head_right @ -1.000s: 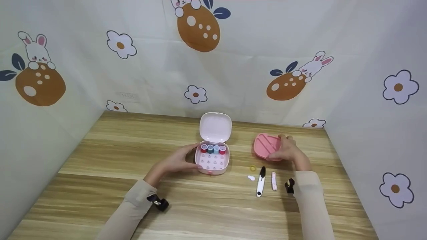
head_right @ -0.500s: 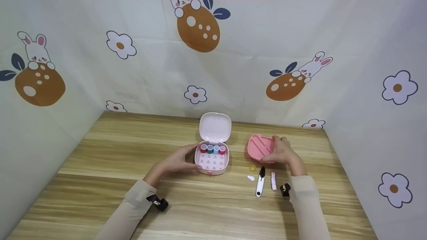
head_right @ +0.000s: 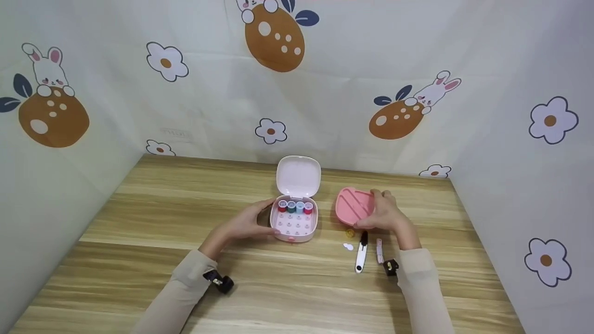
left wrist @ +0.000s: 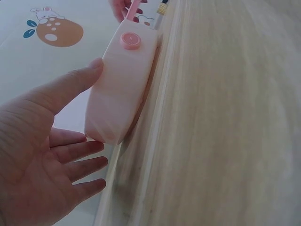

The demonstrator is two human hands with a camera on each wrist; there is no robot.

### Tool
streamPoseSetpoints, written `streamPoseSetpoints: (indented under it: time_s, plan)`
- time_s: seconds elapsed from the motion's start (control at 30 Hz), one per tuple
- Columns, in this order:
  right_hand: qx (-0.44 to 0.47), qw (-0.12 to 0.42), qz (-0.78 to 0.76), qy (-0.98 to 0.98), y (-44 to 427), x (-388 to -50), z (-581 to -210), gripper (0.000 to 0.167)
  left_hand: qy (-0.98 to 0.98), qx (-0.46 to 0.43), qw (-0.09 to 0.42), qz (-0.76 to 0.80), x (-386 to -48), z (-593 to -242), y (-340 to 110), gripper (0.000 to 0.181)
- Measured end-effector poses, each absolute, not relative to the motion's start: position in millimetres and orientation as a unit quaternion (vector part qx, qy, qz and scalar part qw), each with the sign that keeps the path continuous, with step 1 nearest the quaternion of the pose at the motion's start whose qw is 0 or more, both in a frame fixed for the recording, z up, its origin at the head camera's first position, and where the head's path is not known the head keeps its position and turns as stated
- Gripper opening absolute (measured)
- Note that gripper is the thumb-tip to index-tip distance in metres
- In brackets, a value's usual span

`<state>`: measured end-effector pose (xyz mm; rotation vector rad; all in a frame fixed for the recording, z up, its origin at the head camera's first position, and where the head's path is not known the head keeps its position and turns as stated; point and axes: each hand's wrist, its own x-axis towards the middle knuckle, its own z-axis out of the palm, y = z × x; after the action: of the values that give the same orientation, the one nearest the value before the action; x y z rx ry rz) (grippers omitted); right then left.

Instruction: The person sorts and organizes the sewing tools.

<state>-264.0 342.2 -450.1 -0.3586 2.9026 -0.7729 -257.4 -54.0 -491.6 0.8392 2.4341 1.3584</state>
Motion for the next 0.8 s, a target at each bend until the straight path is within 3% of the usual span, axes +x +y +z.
streamPoseSetpoints:
  time_s: [0.8]
  plan:
    - [-0.154, 0.033, -0.277, 0.948, 318, -250, -452, 0.118, 0.833, 0.288, 0.105, 0.461, -257, -493, -57, 0.094]
